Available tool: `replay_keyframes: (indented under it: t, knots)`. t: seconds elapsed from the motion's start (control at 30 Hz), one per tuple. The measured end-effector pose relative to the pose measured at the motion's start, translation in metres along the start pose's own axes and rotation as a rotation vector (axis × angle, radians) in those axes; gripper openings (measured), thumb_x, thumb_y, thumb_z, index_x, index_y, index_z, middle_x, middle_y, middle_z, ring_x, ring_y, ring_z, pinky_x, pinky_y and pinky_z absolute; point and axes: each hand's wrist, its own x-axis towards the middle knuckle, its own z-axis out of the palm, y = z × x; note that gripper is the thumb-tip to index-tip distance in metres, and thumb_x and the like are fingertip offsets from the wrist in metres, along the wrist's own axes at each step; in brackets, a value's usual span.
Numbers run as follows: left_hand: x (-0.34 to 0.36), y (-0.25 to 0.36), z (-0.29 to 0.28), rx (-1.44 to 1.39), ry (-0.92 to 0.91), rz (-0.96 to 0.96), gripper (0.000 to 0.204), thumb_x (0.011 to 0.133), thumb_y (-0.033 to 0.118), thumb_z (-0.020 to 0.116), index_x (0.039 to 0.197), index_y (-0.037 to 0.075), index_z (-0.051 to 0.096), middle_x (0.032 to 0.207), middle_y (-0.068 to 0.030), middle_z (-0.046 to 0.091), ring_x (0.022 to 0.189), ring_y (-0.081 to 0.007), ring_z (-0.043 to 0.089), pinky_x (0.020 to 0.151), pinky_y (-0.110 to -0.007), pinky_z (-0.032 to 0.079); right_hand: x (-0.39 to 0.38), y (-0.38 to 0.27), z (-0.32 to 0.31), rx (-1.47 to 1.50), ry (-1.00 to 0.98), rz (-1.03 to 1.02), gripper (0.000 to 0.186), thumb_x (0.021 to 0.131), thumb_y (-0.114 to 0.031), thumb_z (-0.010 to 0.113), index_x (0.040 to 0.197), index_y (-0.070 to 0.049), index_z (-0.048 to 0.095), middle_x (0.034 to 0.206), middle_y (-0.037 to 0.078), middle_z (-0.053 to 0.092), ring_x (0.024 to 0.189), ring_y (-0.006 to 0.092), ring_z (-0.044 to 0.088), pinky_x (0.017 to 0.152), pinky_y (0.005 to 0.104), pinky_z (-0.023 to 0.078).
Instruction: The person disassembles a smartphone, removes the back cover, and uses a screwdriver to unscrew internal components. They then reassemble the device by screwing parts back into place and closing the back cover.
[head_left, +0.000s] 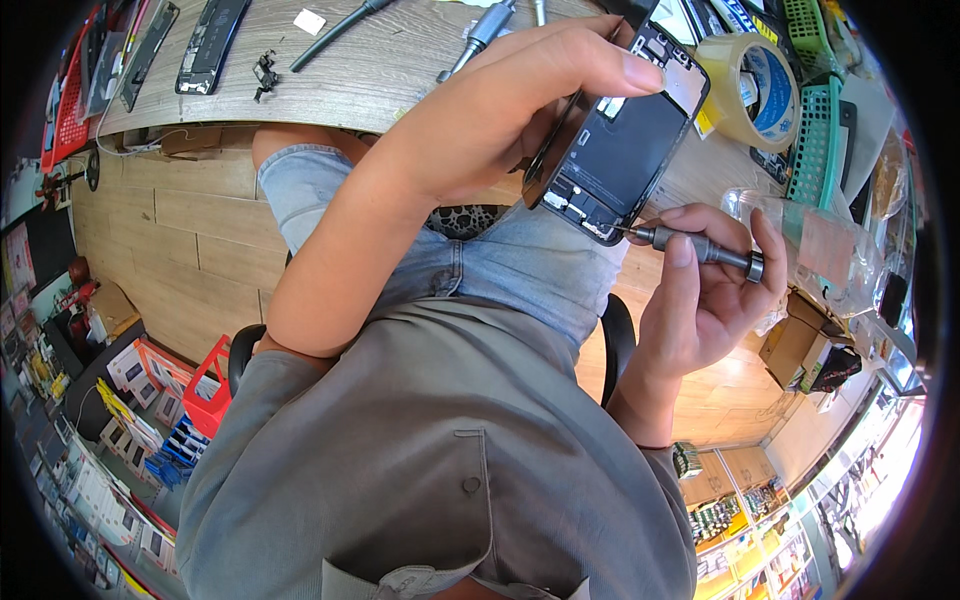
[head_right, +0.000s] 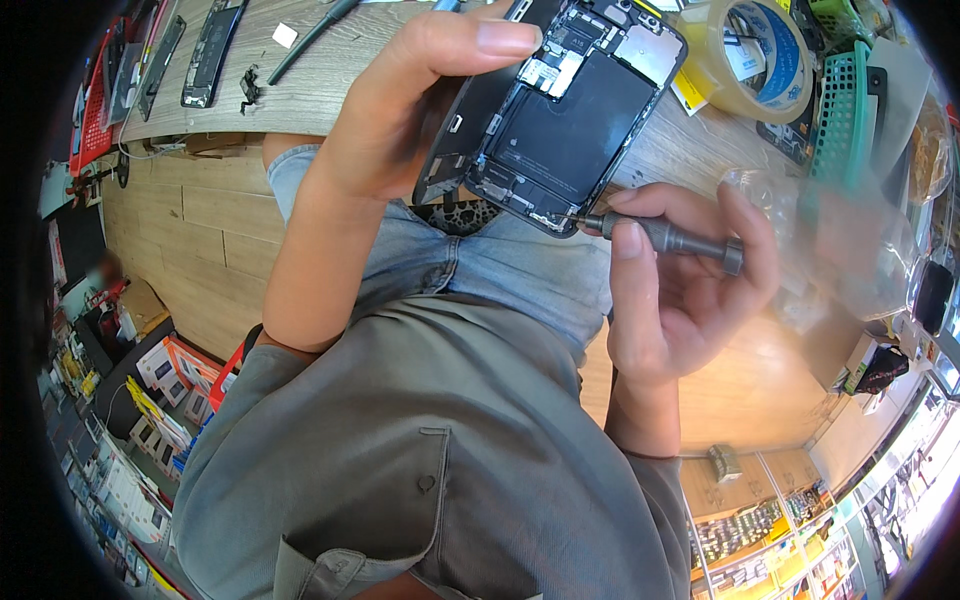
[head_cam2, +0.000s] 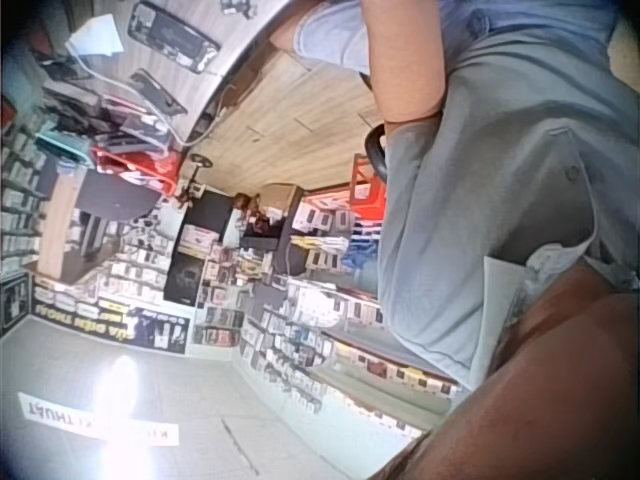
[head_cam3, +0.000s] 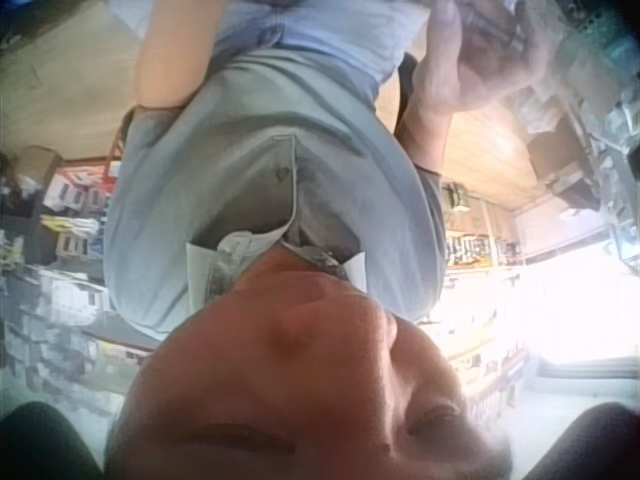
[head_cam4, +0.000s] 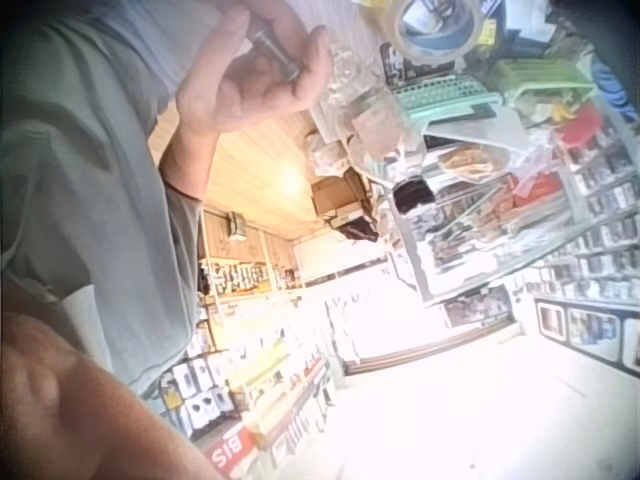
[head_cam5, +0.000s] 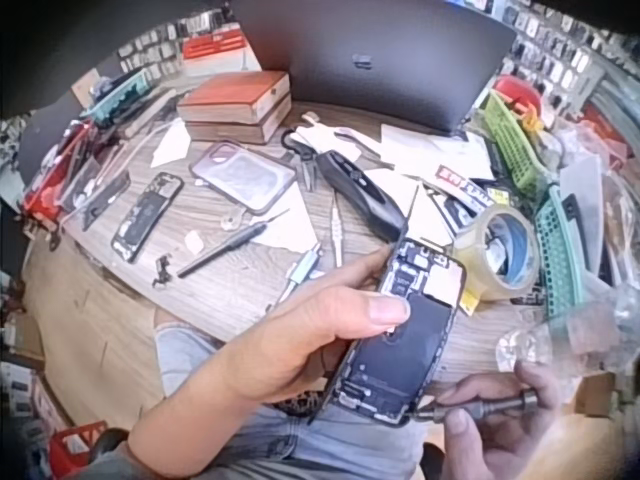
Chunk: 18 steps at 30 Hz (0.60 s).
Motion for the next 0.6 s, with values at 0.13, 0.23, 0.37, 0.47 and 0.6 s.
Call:
replay_keyframes:
  t: [0.13,0.23,0.37,0.47,0.6]
  knots:
    - [0.001,-0.006,-0.006,0.046,-0.045,0.080,0.037,0.107,0.031,0.075,0.132,0.005,0.078,0.132,-0.0074,0.076,0.124,-0.0147,0.073,0.103,-0.033,0.060,0.002,0.004,0.002,-0.042,-0.014,-0.072,0.061,0.108,0.009,0.064,0.163,0.000,0.037,0.117,0.027,0.075,0.102,0.0240,0.075,0.090,0.0365,0.067]
    - [-0.002,-0.003,0.000,0.024,0.000,0.040,0.037,0.105,0.031,0.076,0.131,0.005,0.078,0.130,-0.0073,0.076,0.121,-0.0141,0.074,0.101,-0.033,0.060,0.003,0.001,0.004,-0.026,-0.005,-0.060,0.061,0.109,0.010,0.064,0.163,0.000,0.037,0.117,0.027,0.075,0.102,0.0240,0.075,0.090,0.0365,0.067]
    - [-0.003,0.004,0.005,0.021,0.026,-0.020,0.038,0.104,0.030,0.078,0.131,0.004,0.078,0.126,-0.0067,0.076,0.115,-0.0133,0.075,0.097,-0.032,0.061,0.004,0.001,0.005,-0.047,0.006,-0.067,0.061,0.109,0.010,0.063,0.163,0.000,0.037,0.117,0.027,0.075,0.101,0.0238,0.075,0.088,0.0369,0.068]
    - [-0.004,0.005,0.006,0.026,0.015,-0.009,0.039,0.104,0.030,0.078,0.131,0.003,0.078,0.125,-0.0067,0.076,0.113,-0.0133,0.075,0.097,-0.031,0.061,0.003,0.001,0.004,-0.043,0.004,-0.065,0.061,0.109,0.010,0.064,0.163,0.000,0.037,0.117,0.027,0.075,0.101,0.0239,0.075,0.086,0.0372,0.070]
    - [-0.004,0.006,0.008,0.027,0.008,-0.008,0.040,0.103,0.031,0.078,0.132,0.002,0.078,0.123,-0.0066,0.077,0.111,-0.0132,0.075,0.096,-0.031,0.060,0.002,0.000,0.004,-0.064,-0.007,-0.065,0.062,0.109,0.009,0.064,0.163,0.000,0.037,0.116,0.027,0.075,0.100,0.0240,0.075,0.084,0.0372,0.070]
